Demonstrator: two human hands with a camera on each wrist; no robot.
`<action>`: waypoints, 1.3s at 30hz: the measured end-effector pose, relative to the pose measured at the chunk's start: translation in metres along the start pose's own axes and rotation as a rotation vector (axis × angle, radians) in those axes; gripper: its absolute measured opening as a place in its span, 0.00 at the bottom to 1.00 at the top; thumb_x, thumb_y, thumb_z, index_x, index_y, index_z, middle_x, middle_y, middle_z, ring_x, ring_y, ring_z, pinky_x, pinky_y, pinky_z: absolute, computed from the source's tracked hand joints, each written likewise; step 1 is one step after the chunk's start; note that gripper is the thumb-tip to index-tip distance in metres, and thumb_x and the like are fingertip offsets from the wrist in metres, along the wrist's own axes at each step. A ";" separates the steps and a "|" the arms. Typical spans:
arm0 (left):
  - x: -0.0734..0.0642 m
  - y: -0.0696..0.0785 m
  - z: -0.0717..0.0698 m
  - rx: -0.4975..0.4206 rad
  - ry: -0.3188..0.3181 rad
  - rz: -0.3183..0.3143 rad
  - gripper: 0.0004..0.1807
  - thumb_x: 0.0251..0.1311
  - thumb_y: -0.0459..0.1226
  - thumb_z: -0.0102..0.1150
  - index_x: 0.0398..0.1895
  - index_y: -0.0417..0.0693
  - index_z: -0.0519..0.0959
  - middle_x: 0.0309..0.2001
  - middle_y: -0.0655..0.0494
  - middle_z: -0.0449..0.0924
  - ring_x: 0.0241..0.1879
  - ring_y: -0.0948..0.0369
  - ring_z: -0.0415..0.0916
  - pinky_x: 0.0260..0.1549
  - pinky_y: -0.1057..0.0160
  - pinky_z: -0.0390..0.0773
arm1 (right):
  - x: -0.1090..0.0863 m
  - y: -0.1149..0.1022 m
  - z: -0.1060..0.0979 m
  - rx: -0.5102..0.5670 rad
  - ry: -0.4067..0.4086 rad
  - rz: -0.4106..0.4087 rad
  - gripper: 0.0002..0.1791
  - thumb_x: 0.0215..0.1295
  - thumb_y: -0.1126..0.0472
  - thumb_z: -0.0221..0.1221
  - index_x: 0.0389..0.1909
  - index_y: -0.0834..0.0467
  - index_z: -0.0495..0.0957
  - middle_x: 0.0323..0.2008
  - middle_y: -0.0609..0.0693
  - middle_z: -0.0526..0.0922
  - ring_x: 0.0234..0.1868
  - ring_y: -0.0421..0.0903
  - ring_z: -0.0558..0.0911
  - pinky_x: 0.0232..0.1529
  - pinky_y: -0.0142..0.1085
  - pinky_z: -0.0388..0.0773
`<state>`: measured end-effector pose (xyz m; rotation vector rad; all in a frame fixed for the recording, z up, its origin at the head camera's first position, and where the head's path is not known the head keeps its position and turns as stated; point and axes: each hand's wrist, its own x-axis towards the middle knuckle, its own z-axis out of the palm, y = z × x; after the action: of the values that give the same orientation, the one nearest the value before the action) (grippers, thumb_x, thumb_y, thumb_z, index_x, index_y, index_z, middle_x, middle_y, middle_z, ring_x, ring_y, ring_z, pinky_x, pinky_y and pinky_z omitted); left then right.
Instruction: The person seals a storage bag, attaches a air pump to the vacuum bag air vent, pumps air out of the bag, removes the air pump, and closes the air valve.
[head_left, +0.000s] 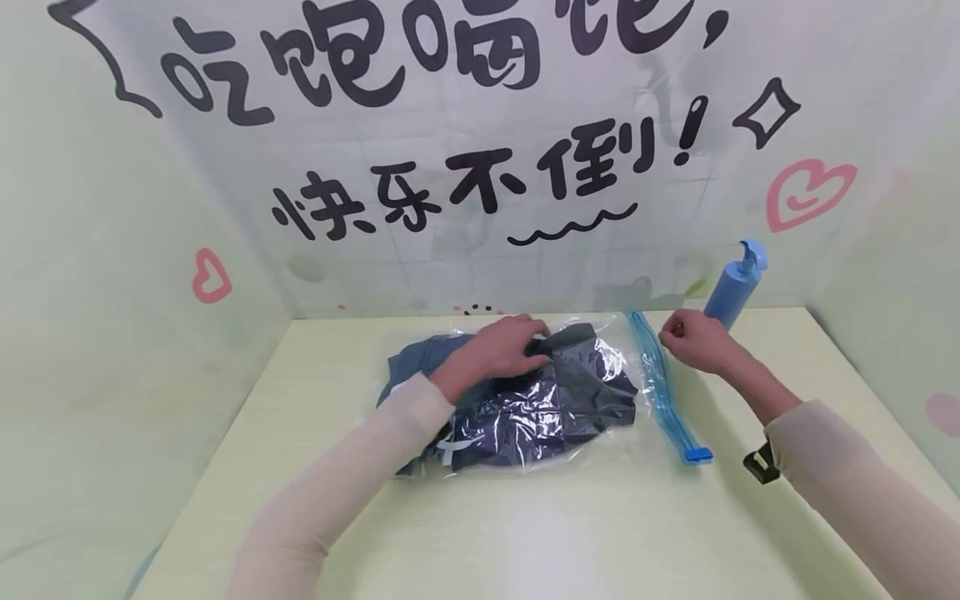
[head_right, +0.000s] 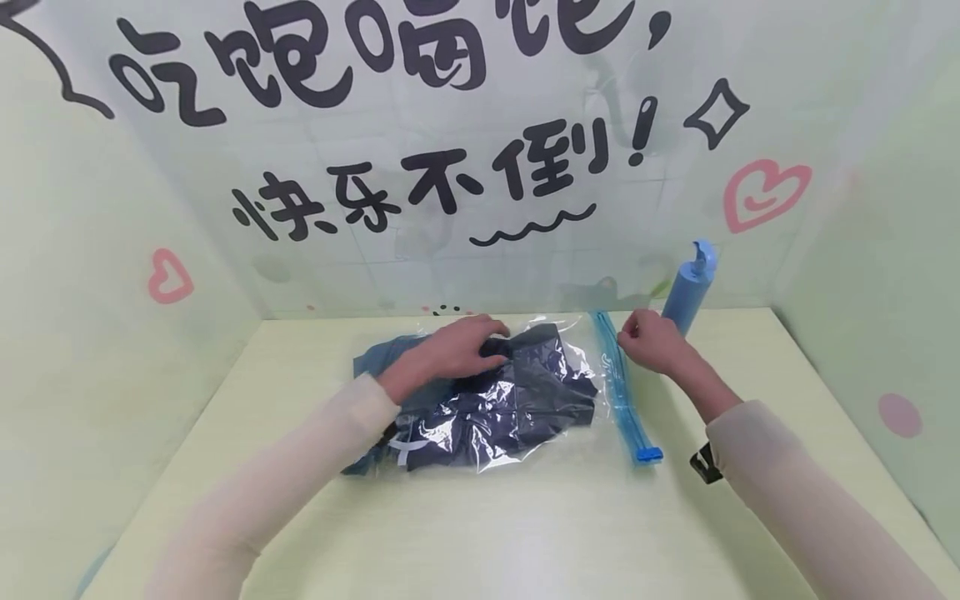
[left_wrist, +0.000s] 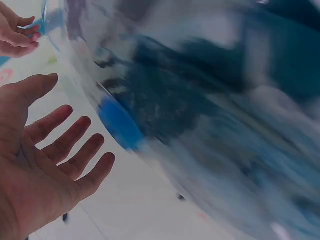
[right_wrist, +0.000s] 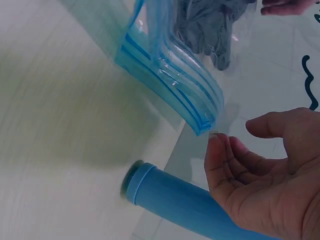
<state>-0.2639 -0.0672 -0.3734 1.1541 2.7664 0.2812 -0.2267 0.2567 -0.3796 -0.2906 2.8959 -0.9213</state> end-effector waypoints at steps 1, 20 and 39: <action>0.006 0.007 0.002 0.017 0.000 0.009 0.24 0.71 0.48 0.62 0.62 0.45 0.77 0.57 0.49 0.78 0.53 0.54 0.77 0.52 0.56 0.76 | -0.001 0.001 0.001 -0.009 -0.033 0.023 0.14 0.74 0.63 0.53 0.42 0.74 0.75 0.30 0.60 0.80 0.30 0.52 0.79 0.31 0.44 0.79; 0.024 0.157 0.078 0.475 -0.124 0.382 0.39 0.56 0.75 0.53 0.63 0.65 0.74 0.51 0.67 0.77 0.41 0.68 0.76 0.28 0.68 0.74 | -0.059 0.023 0.004 0.131 -0.667 0.257 0.14 0.77 0.55 0.56 0.35 0.62 0.76 0.24 0.55 0.82 0.21 0.46 0.82 0.27 0.37 0.83; 0.031 0.176 0.081 0.576 -0.014 0.303 0.10 0.78 0.49 0.44 0.47 0.66 0.78 0.34 0.68 0.76 0.24 0.68 0.72 0.21 0.65 0.76 | -0.070 0.043 0.005 0.781 -0.966 0.161 0.21 0.79 0.62 0.48 0.23 0.66 0.73 0.17 0.42 0.68 0.15 0.33 0.62 0.17 0.25 0.57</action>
<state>-0.1485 0.0864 -0.4150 1.6855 2.7267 -0.5339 -0.1647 0.3032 -0.4068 -0.3013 1.5444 -1.3036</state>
